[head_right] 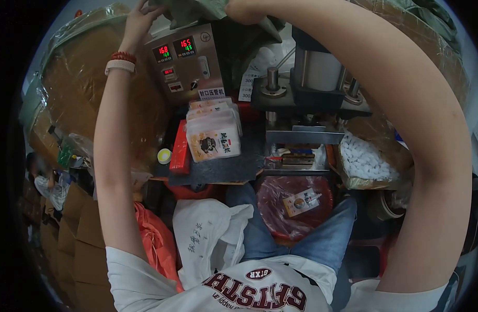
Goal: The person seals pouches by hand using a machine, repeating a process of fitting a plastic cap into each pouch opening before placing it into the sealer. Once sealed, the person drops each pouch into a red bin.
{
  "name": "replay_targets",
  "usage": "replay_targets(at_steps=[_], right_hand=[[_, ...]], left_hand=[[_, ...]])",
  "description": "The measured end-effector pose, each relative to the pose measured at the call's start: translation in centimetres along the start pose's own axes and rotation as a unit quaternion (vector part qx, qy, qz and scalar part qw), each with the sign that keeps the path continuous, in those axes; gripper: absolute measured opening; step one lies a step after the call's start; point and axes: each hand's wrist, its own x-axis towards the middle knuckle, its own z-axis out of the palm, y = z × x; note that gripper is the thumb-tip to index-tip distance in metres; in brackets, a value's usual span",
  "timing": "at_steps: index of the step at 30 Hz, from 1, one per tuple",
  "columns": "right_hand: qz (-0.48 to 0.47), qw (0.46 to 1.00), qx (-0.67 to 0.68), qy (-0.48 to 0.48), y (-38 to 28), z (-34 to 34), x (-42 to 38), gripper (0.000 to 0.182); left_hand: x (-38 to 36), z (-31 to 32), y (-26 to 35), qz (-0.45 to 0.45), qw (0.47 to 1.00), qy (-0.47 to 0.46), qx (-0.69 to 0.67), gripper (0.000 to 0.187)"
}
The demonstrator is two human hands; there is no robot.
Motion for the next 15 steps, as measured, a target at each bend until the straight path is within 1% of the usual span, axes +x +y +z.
replay_targets(at_steps=[3,5,7,8,9,13,15], right_hand=[[-0.012,1.0,-0.007,-0.015,-0.6,0.8,-0.2,0.012],[-0.016,1.0,-0.011,-0.021,-1.0,0.9,-0.4,0.012],[-0.023,0.999,-0.015,-0.028,-1.0,1.0,-0.3,0.011],[-0.025,0.999,-0.017,-0.031,-1.0,1.0,-0.2,0.011],[-0.029,0.999,-0.018,-0.032,-1.1,1.2,-0.2,0.011],[-0.036,0.998,-0.024,-0.036,-1.3,1.5,0.1,0.011],[-0.036,0.998,-0.033,-0.042,-0.9,1.6,0.5,0.01]], left_hand=[[0.7,-0.4,-3.1,-0.059,0.997,-0.045,0.017,0.088],[1.2,-1.7,-6.0,-0.115,0.987,-0.11,-0.037,0.085],[0.4,-2.8,-6.5,-0.157,0.971,-0.146,-0.106,0.082],[-0.7,-2.3,-6.7,-0.126,0.98,-0.092,-0.122,0.076],[-0.7,-1.4,-7.3,-0.127,0.98,-0.092,-0.121,0.076],[3.8,5.8,-14.6,-0.081,0.964,-0.159,-0.196,0.067],[3.4,5.2,-13.5,-0.069,0.96,-0.171,-0.212,0.065]])
